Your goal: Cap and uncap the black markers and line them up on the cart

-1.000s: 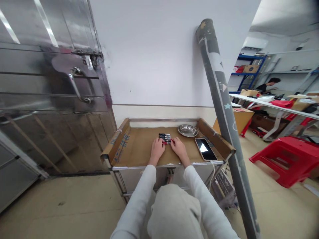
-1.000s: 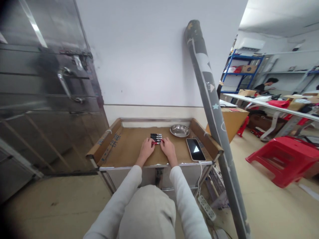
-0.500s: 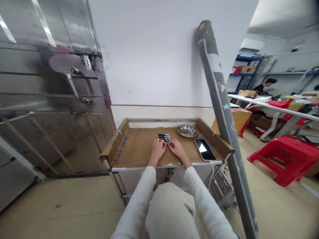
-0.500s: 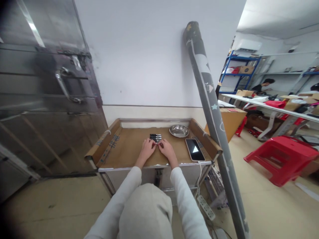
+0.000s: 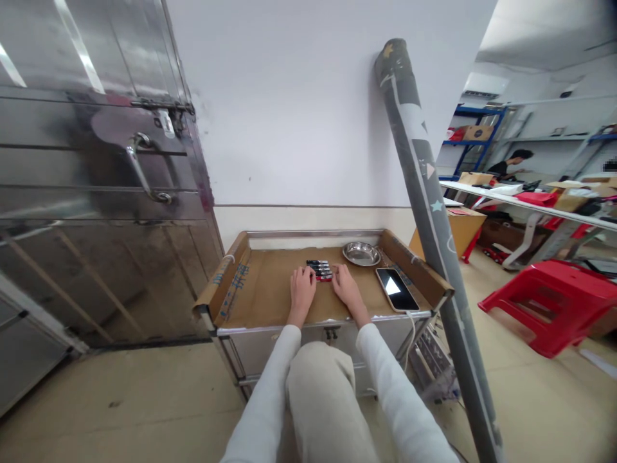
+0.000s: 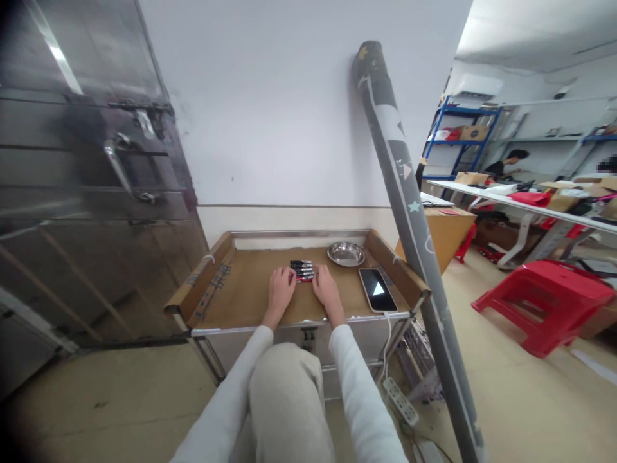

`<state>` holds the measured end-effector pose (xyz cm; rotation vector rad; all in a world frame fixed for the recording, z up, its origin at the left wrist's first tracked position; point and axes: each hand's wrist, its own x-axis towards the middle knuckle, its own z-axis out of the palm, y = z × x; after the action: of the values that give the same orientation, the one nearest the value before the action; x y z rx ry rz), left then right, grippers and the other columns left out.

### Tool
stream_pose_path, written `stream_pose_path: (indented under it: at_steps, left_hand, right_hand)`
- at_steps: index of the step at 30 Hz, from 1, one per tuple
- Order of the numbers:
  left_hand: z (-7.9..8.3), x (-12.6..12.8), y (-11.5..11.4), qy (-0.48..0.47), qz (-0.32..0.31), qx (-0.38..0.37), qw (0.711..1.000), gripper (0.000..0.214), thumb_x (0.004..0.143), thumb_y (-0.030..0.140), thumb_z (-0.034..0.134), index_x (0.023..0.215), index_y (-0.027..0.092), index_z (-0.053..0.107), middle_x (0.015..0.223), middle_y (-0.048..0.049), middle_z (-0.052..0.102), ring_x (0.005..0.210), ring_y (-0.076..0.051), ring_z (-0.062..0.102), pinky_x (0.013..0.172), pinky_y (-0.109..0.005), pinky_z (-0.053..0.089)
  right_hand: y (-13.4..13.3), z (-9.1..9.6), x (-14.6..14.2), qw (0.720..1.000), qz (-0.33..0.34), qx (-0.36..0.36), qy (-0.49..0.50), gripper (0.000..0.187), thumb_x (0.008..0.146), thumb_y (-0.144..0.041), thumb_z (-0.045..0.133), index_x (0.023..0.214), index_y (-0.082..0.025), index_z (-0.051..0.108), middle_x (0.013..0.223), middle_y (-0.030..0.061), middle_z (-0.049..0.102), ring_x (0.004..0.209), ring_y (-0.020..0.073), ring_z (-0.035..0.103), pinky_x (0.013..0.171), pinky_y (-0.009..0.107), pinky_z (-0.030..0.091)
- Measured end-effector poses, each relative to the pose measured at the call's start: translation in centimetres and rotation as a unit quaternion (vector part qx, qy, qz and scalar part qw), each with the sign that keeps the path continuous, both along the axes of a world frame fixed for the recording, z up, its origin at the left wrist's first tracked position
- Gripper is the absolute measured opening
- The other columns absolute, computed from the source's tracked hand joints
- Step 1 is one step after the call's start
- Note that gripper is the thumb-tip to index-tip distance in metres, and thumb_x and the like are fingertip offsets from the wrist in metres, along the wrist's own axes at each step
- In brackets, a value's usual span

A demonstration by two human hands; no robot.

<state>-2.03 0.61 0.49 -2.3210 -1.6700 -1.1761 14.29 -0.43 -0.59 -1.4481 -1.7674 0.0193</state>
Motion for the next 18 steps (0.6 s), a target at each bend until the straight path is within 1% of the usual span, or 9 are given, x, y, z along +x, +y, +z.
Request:
stream_pose_path:
  at_steps: [4,7,10,12,15,18]
  left_hand:
    - [-0.3,-0.2,0.2,-0.045,0.076,-0.022,0.996,0.011,0.089,0.014,0.046,0.084,0.019,0.054,0.088,-0.0086,0.056,0.088,-0.023,0.053,0.081,-0.038,0.042]
    - [-0.5,-0.1,0.4,-0.068,0.104,-0.034,0.992,0.01,0.085,0.011,0.046,0.085,0.017,0.054,0.091,-0.0098,0.055,0.091,-0.024,0.054,0.083,-0.039,0.041]
    - [-0.6,0.1,0.4,-0.077,0.126,-0.039,0.988,0.011,0.083,0.01,0.047,0.089,0.016,0.053,0.095,-0.0109,0.056,0.094,-0.025,0.054,0.083,-0.039,0.041]
    - [-0.5,0.2,0.4,-0.073,0.14,-0.05,0.986,0.012,0.083,0.01,0.047,0.092,0.015,0.053,0.097,-0.0124,0.056,0.096,-0.026,0.054,0.083,-0.04,0.041]
    - [-0.5,0.2,0.4,-0.072,0.15,-0.072,0.983,0.012,0.083,0.011,0.047,0.093,0.015,0.054,0.098,-0.0134,0.056,0.098,-0.027,0.055,0.084,-0.04,0.042]
    - [-0.4,0.1,0.6,-0.088,0.152,-0.075,0.982,0.012,0.084,0.011,0.048,0.092,0.015,0.054,0.097,-0.0127,0.057,0.098,-0.028,0.055,0.084,-0.04,0.041]
  right_hand:
    - [0.7,-0.8,-0.1,0.992,-0.089,-0.035,-0.081,0.031,0.089,-0.017,0.038,0.115,-0.012,0.055,0.113,0.0173,0.058,0.102,0.0244,0.055,0.092,0.037,0.043]
    - [1.1,-1.4,-0.2,0.984,-0.135,-0.065,-0.1,0.033,0.089,-0.019,0.041,0.118,-0.009,0.054,0.121,0.0221,0.055,0.109,0.0281,0.052,0.094,0.04,0.04]
    - [1.2,-1.9,-0.2,0.982,-0.148,-0.077,-0.091,0.039,0.091,-0.021,0.04,0.126,-0.007,0.049,0.133,0.0241,0.049,0.119,0.0297,0.049,0.099,0.043,0.037]
    - [1.3,-2.1,-0.1,0.982,-0.145,-0.078,-0.09,0.042,0.092,-0.022,0.039,0.13,-0.006,0.046,0.137,0.0243,0.046,0.124,0.0298,0.046,0.102,0.043,0.035]
    - [1.2,-2.0,0.2,0.984,-0.129,-0.077,-0.097,0.041,0.091,-0.021,0.039,0.129,-0.006,0.047,0.134,0.0229,0.05,0.124,0.0283,0.047,0.104,0.041,0.034]
    - [1.1,-1.7,0.2,0.983,-0.13,-0.077,-0.107,0.039,0.091,-0.021,0.038,0.125,-0.004,0.049,0.128,0.0241,0.053,0.119,0.0293,0.05,0.1,0.041,0.037]
